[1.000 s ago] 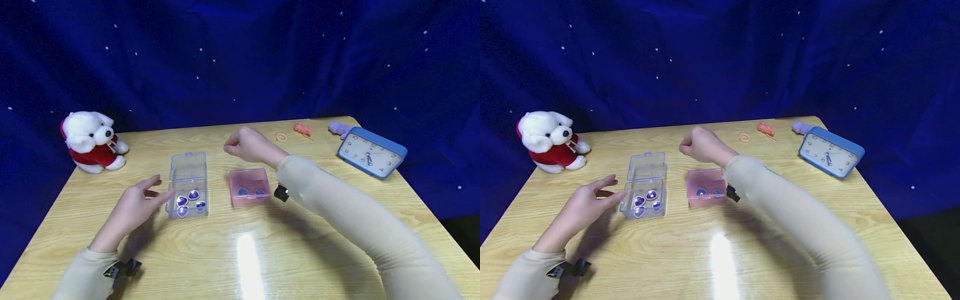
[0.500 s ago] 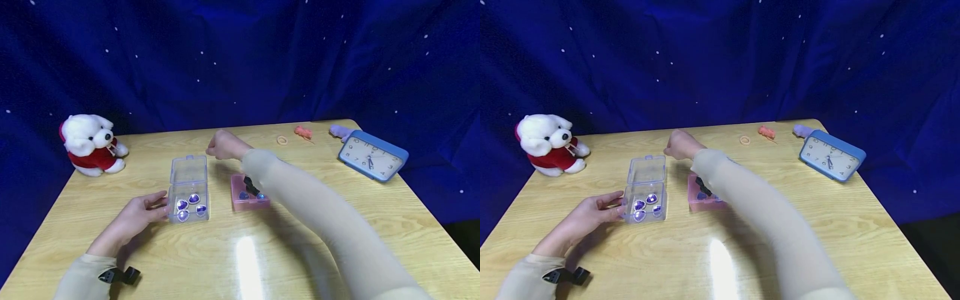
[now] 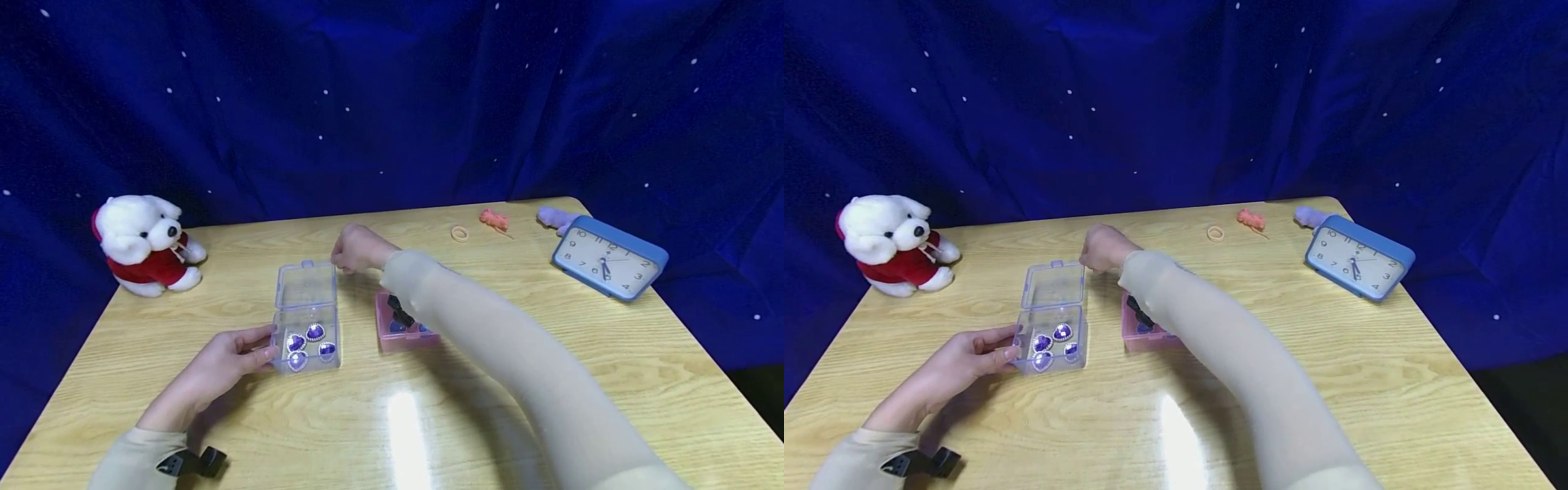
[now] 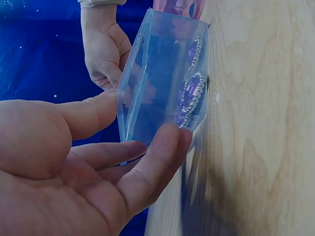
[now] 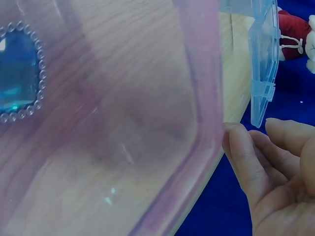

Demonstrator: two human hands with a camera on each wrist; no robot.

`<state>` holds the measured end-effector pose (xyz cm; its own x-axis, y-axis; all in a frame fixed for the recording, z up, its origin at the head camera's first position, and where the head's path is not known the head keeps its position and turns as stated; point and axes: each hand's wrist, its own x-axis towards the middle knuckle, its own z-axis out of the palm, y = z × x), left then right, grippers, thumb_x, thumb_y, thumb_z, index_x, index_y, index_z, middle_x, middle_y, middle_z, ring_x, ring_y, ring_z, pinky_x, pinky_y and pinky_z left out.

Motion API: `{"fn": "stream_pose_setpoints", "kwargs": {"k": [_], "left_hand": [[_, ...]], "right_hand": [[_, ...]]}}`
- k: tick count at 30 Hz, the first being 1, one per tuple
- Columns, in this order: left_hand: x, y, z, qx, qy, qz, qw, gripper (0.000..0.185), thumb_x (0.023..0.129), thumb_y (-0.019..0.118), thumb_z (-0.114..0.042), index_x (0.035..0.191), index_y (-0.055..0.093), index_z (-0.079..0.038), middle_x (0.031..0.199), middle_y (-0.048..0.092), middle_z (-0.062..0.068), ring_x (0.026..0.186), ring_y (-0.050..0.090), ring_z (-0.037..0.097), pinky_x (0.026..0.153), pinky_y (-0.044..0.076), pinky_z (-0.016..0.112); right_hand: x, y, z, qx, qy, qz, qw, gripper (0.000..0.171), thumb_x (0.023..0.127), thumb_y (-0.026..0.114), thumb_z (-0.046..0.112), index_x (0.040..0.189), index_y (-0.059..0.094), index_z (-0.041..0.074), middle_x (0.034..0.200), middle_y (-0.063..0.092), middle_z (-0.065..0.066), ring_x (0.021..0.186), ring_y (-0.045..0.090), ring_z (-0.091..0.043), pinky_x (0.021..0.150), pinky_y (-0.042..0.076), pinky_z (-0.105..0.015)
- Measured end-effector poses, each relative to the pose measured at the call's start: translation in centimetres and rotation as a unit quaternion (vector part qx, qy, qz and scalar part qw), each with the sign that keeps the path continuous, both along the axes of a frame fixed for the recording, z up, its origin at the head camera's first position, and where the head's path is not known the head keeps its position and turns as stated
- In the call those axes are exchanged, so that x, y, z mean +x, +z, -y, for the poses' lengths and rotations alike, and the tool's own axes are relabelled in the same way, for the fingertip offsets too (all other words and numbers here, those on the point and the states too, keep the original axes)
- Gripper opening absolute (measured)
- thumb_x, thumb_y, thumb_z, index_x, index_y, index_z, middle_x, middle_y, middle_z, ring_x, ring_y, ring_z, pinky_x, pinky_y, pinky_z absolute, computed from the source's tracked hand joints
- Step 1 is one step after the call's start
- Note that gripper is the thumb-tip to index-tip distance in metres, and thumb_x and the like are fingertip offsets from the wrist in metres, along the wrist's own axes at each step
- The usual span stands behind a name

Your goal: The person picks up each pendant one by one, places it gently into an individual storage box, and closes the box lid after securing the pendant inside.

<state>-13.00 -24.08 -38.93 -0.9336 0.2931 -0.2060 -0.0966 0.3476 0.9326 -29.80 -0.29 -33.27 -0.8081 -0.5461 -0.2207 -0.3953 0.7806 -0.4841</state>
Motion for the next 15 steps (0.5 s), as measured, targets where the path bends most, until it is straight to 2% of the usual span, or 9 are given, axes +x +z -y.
{"fn": "stream_pose_setpoints", "kwargs": {"k": [3, 7, 10, 15], "left_hand": [[0.0, 0.0, 0.0, -0.006, 0.004, 0.002, 1.0000, 0.056, 0.101, 0.057, -0.008, 0.143, 0.033, 0.019, 0.138, 0.047, 0.036, 0.114, 0.060, 0.034, 0.086, 0.054, 0.032], [0.0, 0.0, 0.0, -0.013, 0.006, -0.001, 0.9999, 0.057, 0.101, 0.057, -0.011, 0.144, 0.033, 0.018, 0.138, 0.047, 0.036, 0.112, 0.062, 0.034, 0.087, 0.053, 0.032], [0.1, -0.1, -0.1, -0.018, 0.007, -0.002, 0.9998, 0.056, 0.102, 0.057, -0.011, 0.144, 0.033, 0.018, 0.138, 0.047, 0.036, 0.111, 0.063, 0.035, 0.088, 0.053, 0.032], [0.3, -0.2, -0.2, -0.014, 0.005, -0.009, 0.9999, 0.053, 0.102, 0.055, -0.008, 0.143, 0.034, 0.019, 0.137, 0.047, 0.036, 0.112, 0.062, 0.035, 0.088, 0.053, 0.032]], "right_hand": [[0.1, 0.0, 0.2, -0.003, 0.003, 0.001, 1.000, 0.032, 0.101, 0.054, 0.014, 0.076, 0.069, 0.000, 0.067, 0.066, -0.005, 0.053, 0.047, -0.010, 0.076, 0.044, -0.026], [0.2, 0.2, 0.3, -0.012, 0.002, 0.000, 1.000, 0.032, 0.101, 0.054, 0.015, 0.080, 0.073, 0.003, 0.077, 0.074, -0.006, 0.068, 0.067, -0.015, 0.091, 0.046, -0.028], [0.3, 0.4, 0.2, -0.020, 0.000, 0.004, 1.000, 0.030, 0.102, 0.055, 0.018, 0.086, 0.076, 0.003, 0.084, 0.075, -0.008, 0.081, 0.072, -0.019, 0.101, 0.044, -0.031], [0.7, 1.1, 0.0, -0.063, -0.003, 0.008, 0.998, 0.030, 0.103, 0.056, 0.020, 0.089, 0.076, 0.002, 0.080, 0.073, -0.007, 0.077, 0.070, -0.016, 0.085, 0.051, -0.025]]}}
